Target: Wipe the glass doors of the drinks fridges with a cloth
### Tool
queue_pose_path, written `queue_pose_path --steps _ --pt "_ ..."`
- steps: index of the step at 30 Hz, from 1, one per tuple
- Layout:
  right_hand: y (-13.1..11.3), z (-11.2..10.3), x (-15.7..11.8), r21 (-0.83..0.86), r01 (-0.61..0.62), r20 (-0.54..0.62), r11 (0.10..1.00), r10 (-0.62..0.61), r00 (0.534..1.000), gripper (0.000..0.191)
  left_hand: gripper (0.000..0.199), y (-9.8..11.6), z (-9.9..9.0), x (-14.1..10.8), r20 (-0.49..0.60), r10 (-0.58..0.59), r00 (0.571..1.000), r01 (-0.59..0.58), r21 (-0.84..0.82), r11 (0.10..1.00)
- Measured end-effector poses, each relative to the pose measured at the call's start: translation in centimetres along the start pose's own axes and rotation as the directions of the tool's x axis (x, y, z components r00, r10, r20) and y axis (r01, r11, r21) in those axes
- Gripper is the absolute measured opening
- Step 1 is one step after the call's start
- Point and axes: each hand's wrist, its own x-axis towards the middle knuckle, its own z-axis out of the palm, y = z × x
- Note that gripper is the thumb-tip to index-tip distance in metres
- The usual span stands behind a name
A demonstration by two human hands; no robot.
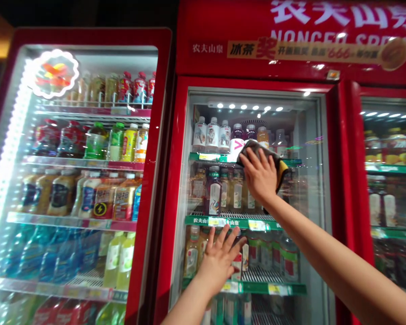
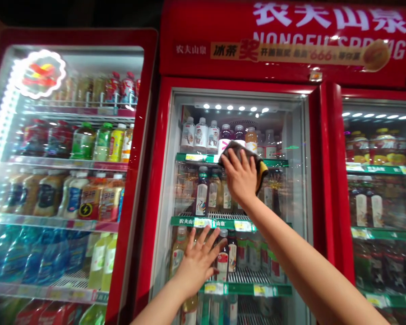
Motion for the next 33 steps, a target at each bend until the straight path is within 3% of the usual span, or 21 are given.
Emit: queue_pose_path --steps 2,4,8,10,12,15,18,22,24,26,29,31,33 --pt "-1.1 -0.1 0.2 0.019 0.124 0.083 0.992 -0.125 0.989 0.051 0.092 -0.2 -0.1 0.2 -0.015 0.011 1.000 -0.011 -0.014 1.000" --pt "-0.5 -0.2 1.7 0.044 0.149 0.103 0.988 -0.153 0.983 0.055 0.092 -0.3 0.0 0.3 -0.044 0.003 0.999 -0.004 -0.020 1.000" --pt "4.1 -0.4 3.1 0.053 -0.057 -0.025 0.997 0.058 0.998 0.058 0.097 -0.1 -0.1 0.4 -0.080 -0.009 0.997 0.010 0.006 1.000" --pt "5.6 -0.4 1.4 0.056 -0.195 -0.118 0.979 0.201 0.972 0.057 0.105 0.2 -0.2 0.5 -0.073 -0.037 0.997 0.040 0.043 0.998" --pt "5.3 -0.4 -1.0 0.057 -0.241 -0.150 0.969 0.247 0.957 0.056 0.111 0.3 -0.3 0.5 -0.078 -0.061 0.995 0.067 0.070 0.995" --pt "3.6 -0.4 -2.9 0.032 -0.097 -0.045 0.995 0.098 0.994 0.053 0.107 0.1 -0.2 0.6 -0.125 -0.017 0.992 0.024 0.052 0.998" --pt "4.1 -0.5 -1.3 0.009 -0.009 0.011 1.000 0.009 1.000 0.050 0.103 -0.3 -0.1 0.7 -0.158 0.015 0.987 -0.008 0.043 0.999" --pt "8.7 -0.8 0.8 -0.015 -0.140 -0.083 0.990 0.138 0.987 0.048 0.103 -0.3 -0.1 0.7 -0.137 -0.015 0.990 0.025 0.073 0.997" --pt "9.8 -0.8 -0.5 -0.014 -0.247 -0.155 0.969 0.242 0.958 0.049 0.103 -0.1 -0.1 0.7 -0.129 -0.010 0.992 0.020 0.074 0.997" --pt "9.3 -0.8 -2.7 -0.012 -0.299 -0.196 0.954 0.291 0.937 0.051 0.103 -0.1 0.0 0.7 -0.120 -0.014 0.993 0.022 0.068 0.997" --pt "7.2 -0.8 -4.8 -0.023 -0.189 -0.117 0.982 0.185 0.976 0.053 0.103 -0.1 0.2 0.7 -0.112 -0.038 0.993 0.044 0.053 0.998" --pt "6.8 -1.0 -4.4 -0.024 -0.103 -0.054 0.994 0.102 0.993 0.050 0.103 -0.3 0.3 0.8 -0.133 -0.023 0.991 0.029 0.045 0.999" --pt "7.7 -1.2 -2.9 -0.029 -0.095 -0.040 0.995 0.094 0.995 0.048 0.104 -0.5 0.3 0.8 -0.154 -0.006 0.988 0.013 0.041 0.999"
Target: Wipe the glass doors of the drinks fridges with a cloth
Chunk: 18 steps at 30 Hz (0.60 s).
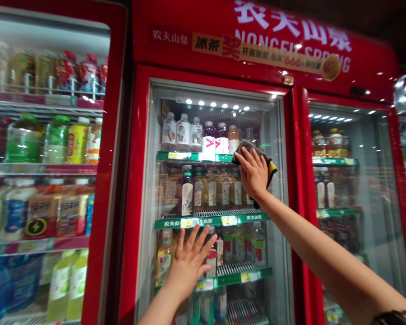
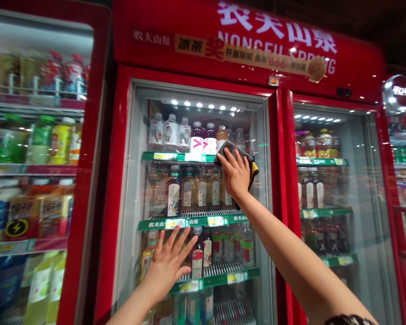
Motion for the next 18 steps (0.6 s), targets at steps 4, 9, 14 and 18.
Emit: queue_pose_path --steps 4,9,14,18 --pt "2.9 -0.1 1.2 -0.027 -0.163 -0.059 0.986 0.161 0.985 0.049 0.103 -0.2 -0.2 0.2 -0.008 0.005 1.000 -0.005 -0.003 1.000" --pt "2.8 -0.1 -2.4 -0.031 -0.261 -0.107 0.965 0.256 0.961 0.052 0.108 -0.2 -0.3 0.4 0.006 0.002 1.000 -0.002 -0.007 1.000" --pt "4.8 -0.3 0.2 -0.059 -0.127 0.014 0.990 0.128 0.992 0.057 0.110 -0.3 0.0 0.5 -0.008 0.003 1.000 -0.003 -0.034 0.999" --pt "8.0 -0.3 1.1 -0.019 -0.252 -0.070 0.968 0.250 0.966 0.058 0.109 -0.4 0.3 0.5 -0.012 -0.006 1.000 0.006 -0.043 0.999"
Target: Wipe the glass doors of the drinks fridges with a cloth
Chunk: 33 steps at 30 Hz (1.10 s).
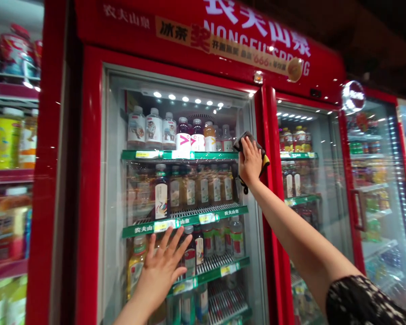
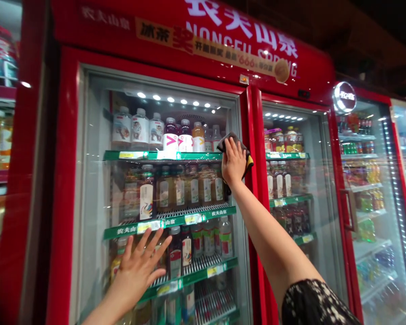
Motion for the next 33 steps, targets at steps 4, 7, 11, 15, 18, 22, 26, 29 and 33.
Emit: queue_pose_path --steps 4,7,11,15,18,22,26,29,33 --pt "1.3 0.3 -2.9 0.004 -0.042 -0.094 0.999 0.043 0.995 0.057 0.107 -0.1 0.1 0.1 -0.011 0.012 1.000 -0.011 0.009 1.000" --pt "1.2 0.7 -2.5 -0.040 -0.027 -0.083 0.999 0.024 0.996 0.056 0.111 -0.1 0.1 0.1 -0.025 0.022 0.999 -0.022 0.016 1.000" --pt "1.1 1.2 0.8 -0.042 -0.084 -0.099 0.996 0.080 0.992 0.055 0.116 -0.1 0.0 0.2 -0.045 0.030 0.999 -0.029 0.024 0.999" --pt "1.9 0.5 -0.5 0.046 -0.013 -0.089 0.999 0.017 0.996 0.057 0.116 -0.1 -0.2 0.3 -0.031 0.037 0.999 -0.037 0.024 0.999" --pt "2.5 -1.0 -3.3 0.174 0.101 -0.073 0.980 -0.089 0.993 0.059 0.113 -0.1 -0.2 0.3 -0.034 0.039 0.999 -0.039 0.014 0.999" --pt "2.3 -4.3 -3.5 0.182 0.207 -0.052 0.961 -0.201 0.978 0.053 0.109 -0.3 0.2 0.3 -0.050 0.020 0.999 -0.020 -0.011 1.000" --pt "2.2 -6.6 -1.3 0.064 0.369 -0.033 0.927 -0.368 0.929 0.048 0.110 -0.3 0.5 0.3 -0.080 0.021 0.997 -0.022 -0.009 1.000" --pt "3.5 -5.9 -0.8 0.000 0.309 -0.060 0.951 -0.309 0.949 0.044 0.116 -0.3 0.4 0.3 -0.097 0.035 0.995 -0.035 0.005 0.999" --pt "5.9 -3.0 0.9 0.019 0.184 -0.034 0.983 -0.183 0.983 0.040 0.114 -0.3 0.3 0.2 -0.067 0.029 0.997 -0.028 0.012 1.000"
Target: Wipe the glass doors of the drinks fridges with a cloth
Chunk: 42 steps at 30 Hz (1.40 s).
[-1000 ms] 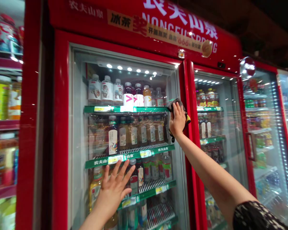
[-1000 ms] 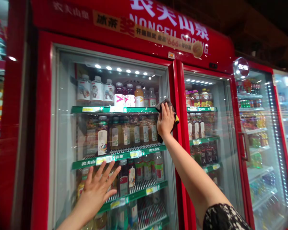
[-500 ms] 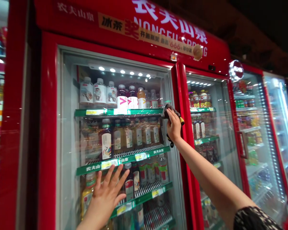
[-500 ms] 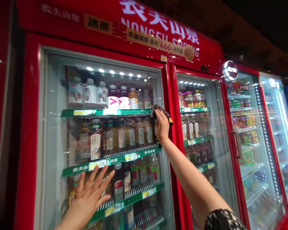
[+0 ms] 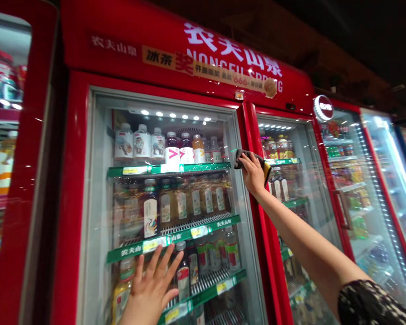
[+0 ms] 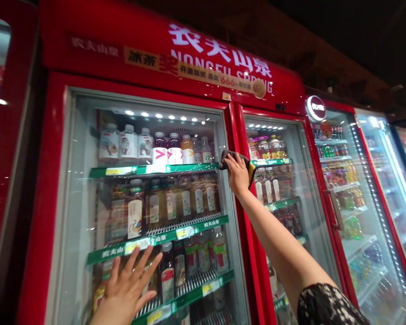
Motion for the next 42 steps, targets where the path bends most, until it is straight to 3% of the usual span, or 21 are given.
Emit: queue_pose_path --steps 5,7,9,13,15,22,25,29,31,35,37,39,42 --pt "2.0 1.9 6.3 0.023 -0.038 0.017 0.999 0.037 0.999 0.043 0.117 -0.1 0.4 -0.2 -0.010 -0.002 1.000 0.002 0.025 1.000" --pt "1.9 2.0 7.4 0.023 -0.056 0.020 0.998 0.056 0.998 0.043 0.120 -0.1 0.5 -0.1 -0.027 0.004 1.000 -0.003 0.030 1.000" --pt "1.3 1.9 6.2 0.026 -0.068 0.020 0.997 0.068 0.998 0.043 0.123 0.0 0.5 -0.1 -0.039 0.007 0.999 -0.005 0.038 0.999" --pt "-0.9 2.3 0.6 0.068 -0.071 0.083 0.995 0.065 0.994 0.049 0.125 0.0 0.0 0.2 -0.038 0.019 0.999 -0.016 0.060 0.998" --pt "-1.7 3.0 -0.5 0.113 -0.098 0.098 0.989 0.087 0.991 0.054 0.124 -0.1 -0.1 0.3 -0.039 0.027 0.999 -0.024 0.066 0.998" --pt "-1.8 5.7 5.4 0.195 -0.212 -0.018 0.957 0.220 0.975 0.058 0.123 0.0 0.0 0.3 -0.033 0.019 0.999 -0.018 0.047 0.999" --pt "-2.2 5.0 2.8 0.205 -0.209 -0.007 0.956 0.215 0.976 0.058 0.124 0.0 -0.1 0.3 -0.035 0.024 0.999 -0.023 0.047 0.999" --pt "-2.4 3.5 -1.9 0.250 -0.098 0.023 0.963 0.095 0.995 0.058 0.124 0.0 -0.2 0.2 -0.035 0.028 0.999 -0.026 0.047 0.999" --pt "-2.4 3.6 -1.6 0.275 -0.090 0.010 0.957 0.090 0.996 0.054 0.122 0.1 -0.2 0.1 -0.023 0.028 0.999 -0.027 0.047 0.999" --pt "-3.9 4.7 1.9 0.268 -0.181 -0.006 0.946 0.190 0.982 0.054 0.118 0.1 -0.2 0.0 0.001 0.025 1.000 -0.025 0.050 0.998" --pt "-5.1 4.4 2.3 0.260 -0.135 0.033 0.956 0.131 0.991 0.056 0.117 0.1 -0.3 0.0 0.011 0.020 1.000 -0.021 0.051 0.998" --pt "-5.9 3.1 1.2 0.259 -0.008 0.112 0.966 -0.022 0.993 0.057 0.116 0.2 -0.3 0.0 0.016 0.014 1.000 -0.015 0.049 0.999" --pt "-5.5 0.8 -0.7 0.215 0.194 0.248 0.957 -0.246 0.937 0.055 0.110 0.2 -0.4 0.0 0.018 0.003 1.000 -0.004 0.048 0.999"
